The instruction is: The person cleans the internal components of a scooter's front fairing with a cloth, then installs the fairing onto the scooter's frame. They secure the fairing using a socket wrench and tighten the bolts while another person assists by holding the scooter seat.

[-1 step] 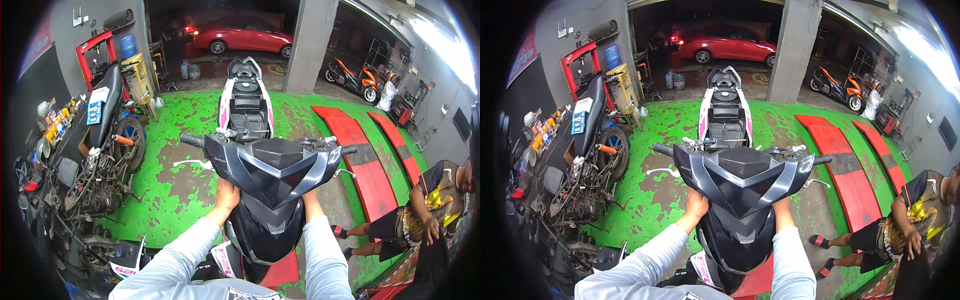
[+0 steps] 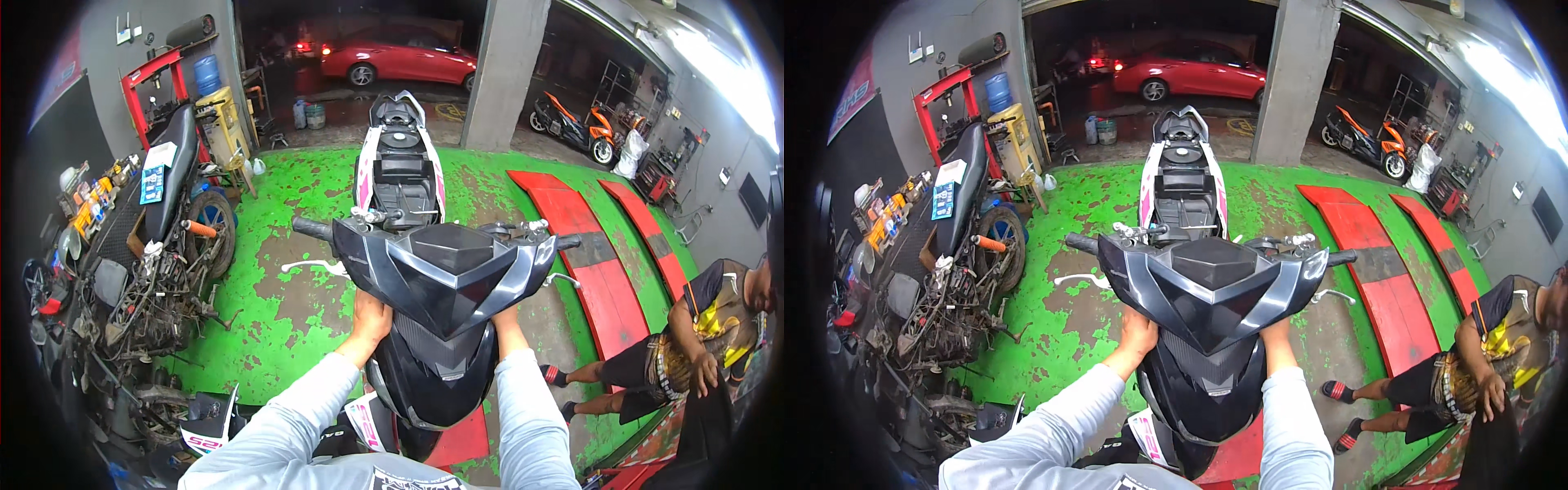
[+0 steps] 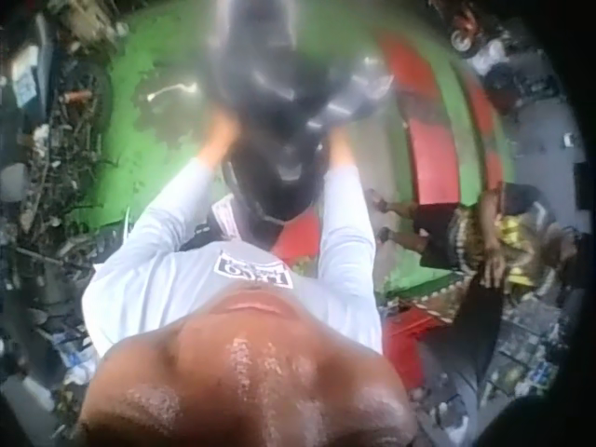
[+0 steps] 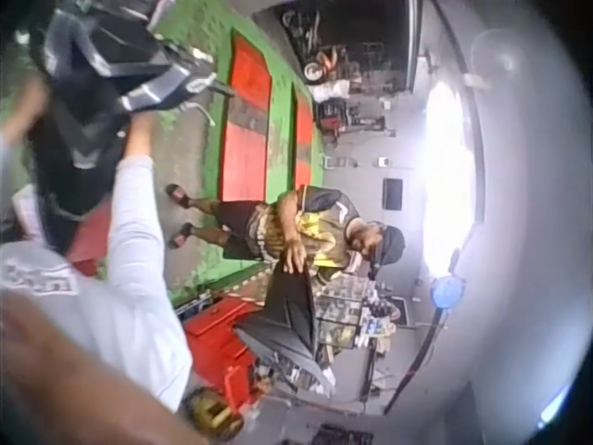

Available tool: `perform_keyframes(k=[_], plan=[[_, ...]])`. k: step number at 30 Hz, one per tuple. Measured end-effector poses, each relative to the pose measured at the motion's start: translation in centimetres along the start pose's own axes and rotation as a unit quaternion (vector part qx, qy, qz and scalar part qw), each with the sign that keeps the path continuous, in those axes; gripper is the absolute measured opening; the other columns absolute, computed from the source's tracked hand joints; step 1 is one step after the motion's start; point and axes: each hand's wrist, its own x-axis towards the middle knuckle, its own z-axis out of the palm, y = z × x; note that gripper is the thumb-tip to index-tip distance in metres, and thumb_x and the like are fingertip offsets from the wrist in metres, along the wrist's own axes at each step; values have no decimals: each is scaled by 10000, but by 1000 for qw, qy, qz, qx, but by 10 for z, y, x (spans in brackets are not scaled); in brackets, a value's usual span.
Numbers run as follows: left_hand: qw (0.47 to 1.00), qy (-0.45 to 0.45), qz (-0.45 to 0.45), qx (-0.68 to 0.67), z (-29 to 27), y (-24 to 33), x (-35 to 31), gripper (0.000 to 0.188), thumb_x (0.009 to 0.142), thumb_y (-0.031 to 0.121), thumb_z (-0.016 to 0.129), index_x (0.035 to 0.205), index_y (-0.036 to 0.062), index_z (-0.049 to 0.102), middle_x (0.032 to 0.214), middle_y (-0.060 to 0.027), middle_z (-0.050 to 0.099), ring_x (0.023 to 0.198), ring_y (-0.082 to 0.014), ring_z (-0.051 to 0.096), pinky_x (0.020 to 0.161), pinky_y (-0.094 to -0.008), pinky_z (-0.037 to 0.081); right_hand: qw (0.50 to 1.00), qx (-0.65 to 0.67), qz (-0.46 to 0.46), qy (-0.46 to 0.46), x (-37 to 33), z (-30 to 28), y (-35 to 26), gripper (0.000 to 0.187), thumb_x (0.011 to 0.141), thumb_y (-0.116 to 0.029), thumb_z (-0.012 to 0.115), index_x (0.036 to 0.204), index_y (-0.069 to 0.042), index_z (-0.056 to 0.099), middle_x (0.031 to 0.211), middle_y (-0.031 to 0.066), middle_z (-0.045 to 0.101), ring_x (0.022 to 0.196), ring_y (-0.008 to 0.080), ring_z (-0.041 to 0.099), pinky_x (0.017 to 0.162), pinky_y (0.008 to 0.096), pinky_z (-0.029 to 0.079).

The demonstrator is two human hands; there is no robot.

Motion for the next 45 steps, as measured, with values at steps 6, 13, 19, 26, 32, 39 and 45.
perform_keyframes(k=[6, 13, 19, 26, 32, 39, 45], plan=[[951, -238, 162, 113, -15, 45, 15, 872, 719, 525, 799, 1393, 30, 553, 1446, -269, 485, 1377, -491, 379, 1169, -543, 287, 991, -86, -63, 78, 0, 11, 65, 535, 961, -336, 588, 1409, -49, 527, 1462, 198, 527, 1377, 334, 478, 1126, 426, 392], [935, -192, 243, 175, -6, 64, -2, 996, 687, 753, 731, 1384, 57, 584, 1360, -222, 594, 1315, -437, 494, 1155, -632, 193, 990, -44, -38, 131, 0, -20, -10, 505, 936, -299, 594, 1368, -39, 568, 1393, 255, 575, 1314, 435, 520, 1068, 483, 450], [935, -231, 198, 182, -7, 58, -6, 936, 708, 735, 739, 1355, 72, 609, 1392, -222, 559, 1349, -439, 433, 1157, -589, 204, 980, -188, 61, 26, -24, -22, -52, 521, 911, -241, 579, 1384, -23, 580, 1478, 290, 465, 1401, 500, 370, 1130, 540, 379], [932, -211, 220, 199, 5, 51, -1, 863, 780, 668, 708, 1380, 60, 579, 1404, -241, 543, 1360, -448, 422, 1171, -601, 175, 987, -100, -121, 38, -91, -43, -90, 611, 942, -424, 598, 1398, -22, 537, 1506, 181, 466, 1468, 373, 339, 1195, 648, 185], [942, -156, 225, 193, 19, 41, 0, 697, 851, 573, 662, 1335, 73, 604, 1368, -229, 567, 1330, -429, 454, 1162, -617, 185, 971, -136, -195, -11, -80, -72, -94, 889, 793, -666, 704, 1457, -108, 509, 1512, 207, 460, 1481, 389, 319, 1207, 648, 142], [949, -181, 179, 187, 16, 41, -2, 613, 838, 489, 702, 1292, 81, 650, 1396, -240, 553, 1354, -444, 424, 1177, -577, 209, 966, -84, -245, -22, -65, -85, -96, 868, 695, -681, 774, 1329, -103, 642, 1421, 228, 544, 1405, 431, 392, 1203, 536, 240], [950, -191, 172, 176, 11, 56, -2, 577, 814, 476, 725, 1241, 92, 671, 1353, -216, 590, 1344, -421, 441, 1189, -569, 190, 972, -98, -213, -27, -69, -82, -95, 807, 686, -639, 804, 1260, -85, 682, 1384, 228, 575, 1386, 423, 415, 1191, 514, 272]])
